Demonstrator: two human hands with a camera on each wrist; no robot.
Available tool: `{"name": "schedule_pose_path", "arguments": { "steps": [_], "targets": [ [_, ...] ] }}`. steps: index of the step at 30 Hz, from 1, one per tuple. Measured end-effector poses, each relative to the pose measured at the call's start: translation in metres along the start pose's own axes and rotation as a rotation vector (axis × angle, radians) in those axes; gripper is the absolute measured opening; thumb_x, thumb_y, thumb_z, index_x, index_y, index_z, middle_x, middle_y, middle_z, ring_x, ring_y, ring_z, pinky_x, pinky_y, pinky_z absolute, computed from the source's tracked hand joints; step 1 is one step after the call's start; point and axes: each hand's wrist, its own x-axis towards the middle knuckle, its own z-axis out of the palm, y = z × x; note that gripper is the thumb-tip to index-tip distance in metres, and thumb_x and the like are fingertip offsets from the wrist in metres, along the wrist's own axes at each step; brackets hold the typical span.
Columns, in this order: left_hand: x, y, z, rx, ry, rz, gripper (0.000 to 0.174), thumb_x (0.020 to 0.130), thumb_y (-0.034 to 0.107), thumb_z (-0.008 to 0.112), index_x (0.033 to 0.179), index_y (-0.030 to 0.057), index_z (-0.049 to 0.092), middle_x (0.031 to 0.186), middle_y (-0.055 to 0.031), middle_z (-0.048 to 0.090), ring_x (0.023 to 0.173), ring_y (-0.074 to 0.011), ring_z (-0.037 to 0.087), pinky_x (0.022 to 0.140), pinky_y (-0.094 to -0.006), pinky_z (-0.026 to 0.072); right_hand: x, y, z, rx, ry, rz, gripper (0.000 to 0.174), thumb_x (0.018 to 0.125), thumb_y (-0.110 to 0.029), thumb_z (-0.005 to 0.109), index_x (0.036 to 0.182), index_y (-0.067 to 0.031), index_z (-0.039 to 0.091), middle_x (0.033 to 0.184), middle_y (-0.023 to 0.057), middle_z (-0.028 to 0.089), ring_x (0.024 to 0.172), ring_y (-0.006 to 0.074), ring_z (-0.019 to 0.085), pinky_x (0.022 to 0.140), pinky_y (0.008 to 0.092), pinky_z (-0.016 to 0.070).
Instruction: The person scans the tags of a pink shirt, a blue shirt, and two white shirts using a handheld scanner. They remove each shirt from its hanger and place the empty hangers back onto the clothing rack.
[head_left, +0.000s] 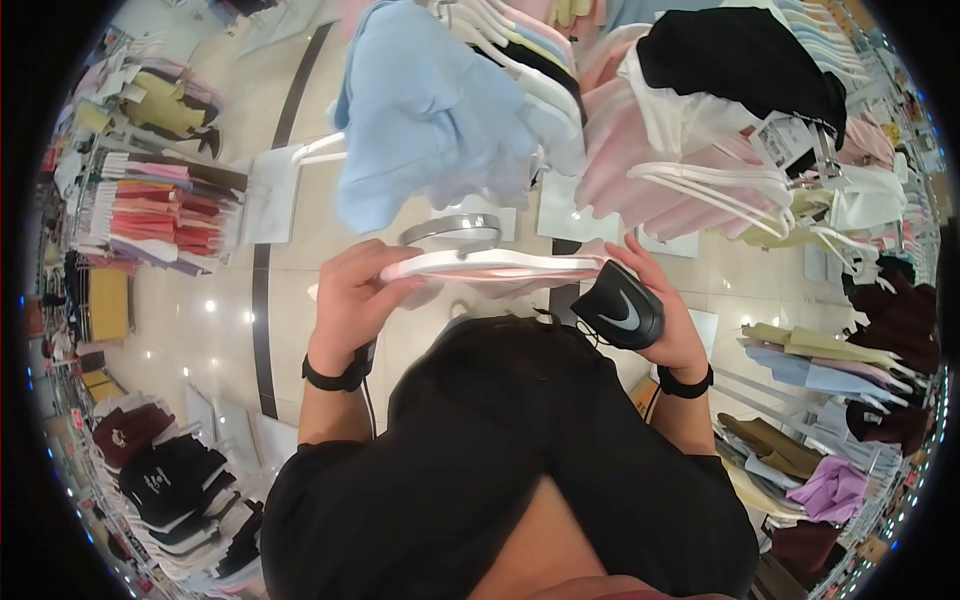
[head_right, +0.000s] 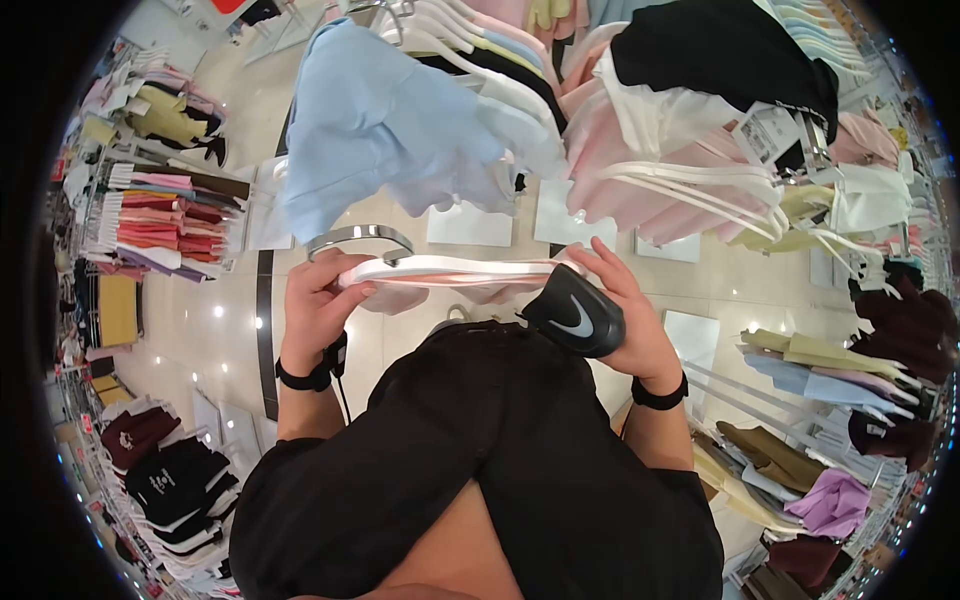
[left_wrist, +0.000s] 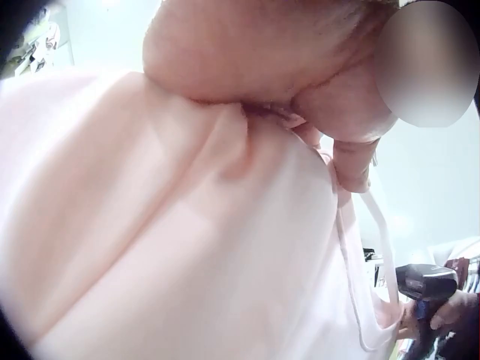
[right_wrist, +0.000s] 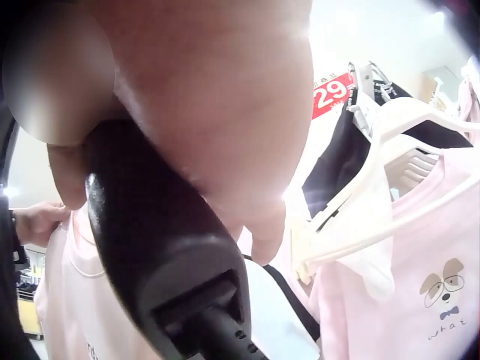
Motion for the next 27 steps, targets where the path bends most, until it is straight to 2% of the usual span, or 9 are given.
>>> {"name": "schedule_pose_path", "arguments": {
  "steps": [2, 3, 7, 10, 12, 14, 17, 23, 27],
  "targets": [
    [-0.001, 0.001, 0.001, -0.005, -0.01, 0.001, 0.026, 0.08, 0.005, 0.084, 0.105, 0.0028, 0.079, 0.078, -0.0082, 0.067, 0.068, -0.0185, 0.062, 0.063, -0.031, 0.0481, 0.006, -0.002, 0.005, -0.09, -0.065, -0.028, 0.055, 0.075, -0.018, 0.084, 0.127, -0.0081, 0.07, 0.143, 0.0142, 0.06, 0.144, 0.0411, 0.048, 0.125, 0.0559, 0.0266],
    [0.0, 0.002, 0.003, -0.008, -0.015, 0.003, 0.025, 0.08, 0.005, 0.084, 0.105, 0.0031, 0.079, 0.078, -0.0079, 0.068, 0.067, -0.0186, 0.062, 0.063, -0.0313, 0.0482, 0.008, -0.005, 0.006, -0.066, -0.085, -0.031, 0.056, 0.073, -0.019, 0.084, 0.125, -0.0068, 0.07, 0.135, 0.014, 0.062, 0.134, 0.0389, 0.055, 0.124, 0.059, 0.0262],
    [0.001, 0.005, 0.012, -0.034, 0.006, 0.025, 0.023, 0.08, 0.01, 0.087, 0.102, 0.0049, 0.08, 0.078, -0.006, 0.069, 0.066, -0.0178, 0.063, 0.06, -0.0306, 0.0487, 0.014, -0.015, 0.01, 0.031, -0.085, -0.035, 0.053, 0.072, -0.014, 0.084, 0.123, -0.0035, 0.07, 0.133, 0.0129, 0.063, 0.123, 0.0354, 0.059, 0.116, 0.0516, 0.0386],
    [0.003, 0.013, 0.016, -0.046, 0.006, 0.025, 0.023, 0.082, 0.006, 0.084, 0.104, 0.0001, 0.078, 0.08, -0.0086, 0.069, 0.068, -0.0191, 0.063, 0.063, -0.0319, 0.0488, 0.018, -0.022, 0.014, 0.051, -0.033, -0.025, 0.05, 0.072, -0.01, 0.083, 0.12, -0.0016, 0.071, 0.131, 0.0126, 0.064, 0.119, 0.0344, 0.061, 0.107, 0.0448, 0.0466],
    [0.004, 0.011, 0.019, -0.034, 0.004, 0.061, 0.025, 0.082, 0.011, 0.087, 0.104, 0.0046, 0.08, 0.08, -0.0075, 0.069, 0.068, -0.0195, 0.063, 0.061, -0.0316, 0.0495, 0.019, -0.022, 0.014, 0.047, -0.018, -0.033, 0.049, 0.072, -0.007, 0.082, 0.119, -0.0008, 0.071, 0.131, 0.013, 0.064, 0.118, 0.034, 0.062, 0.102, 0.0408, 0.0498],
    [0.002, 0.014, 0.022, -0.02, -0.021, 0.048, 0.025, 0.082, 0.016, 0.087, 0.104, 0.0098, 0.081, 0.081, -0.0059, 0.07, 0.068, -0.0201, 0.065, 0.061, -0.032, 0.0506, 0.023, -0.029, 0.014, -0.034, -0.041, -0.093, 0.049, 0.072, -0.007, 0.082, 0.12, -0.0004, 0.071, 0.131, 0.0136, 0.064, 0.116, 0.034, 0.062, 0.101, 0.0406, 0.0502],
    [0.002, 0.006, 0.026, 0.047, -0.026, 0.102, 0.032, 0.079, 0.021, 0.089, 0.108, 0.0118, 0.08, 0.08, -0.0065, 0.068, 0.067, -0.0229, 0.064, 0.061, -0.0338, 0.0503, 0.023, -0.026, 0.016, -0.044, -0.028, -0.109, 0.048, 0.073, -0.006, 0.082, 0.119, 0.0007, 0.071, 0.13, 0.0148, 0.064, 0.116, 0.0335, 0.062, 0.1, 0.0399, 0.0506],
    [0.002, -0.006, 0.001, 0.285, 0.109, 0.198, 0.036, 0.076, 0.022, 0.088, 0.109, 0.0108, 0.078, 0.084, -0.0082, 0.067, 0.078, -0.0292, 0.064, 0.073, -0.0395, 0.0514, 0.021, -0.034, 0.012, 0.083, 0.093, 0.007, 0.043, 0.074, -0.005, 0.083, 0.115, 0.0031, 0.071, 0.125, 0.0142, 0.064, 0.107, 0.0298, 0.067, 0.094, 0.0365, 0.0526],
    [-0.006, -0.02, -0.006, 0.281, 0.067, 0.153, 0.034, 0.081, 0.019, 0.087, 0.11, 0.0066, 0.075, 0.1, -0.0095, 0.07, 0.093, -0.0303, 0.065, 0.083, -0.0393, 0.053, 0.016, -0.033, 0.012, 0.101, 0.113, 0.056, 0.042, 0.073, -0.005, 0.085, 0.112, 0.0024, 0.073, 0.122, 0.0131, 0.065, 0.107, 0.0289, 0.066, 0.093, 0.0362, 0.0526]
  ]
}}
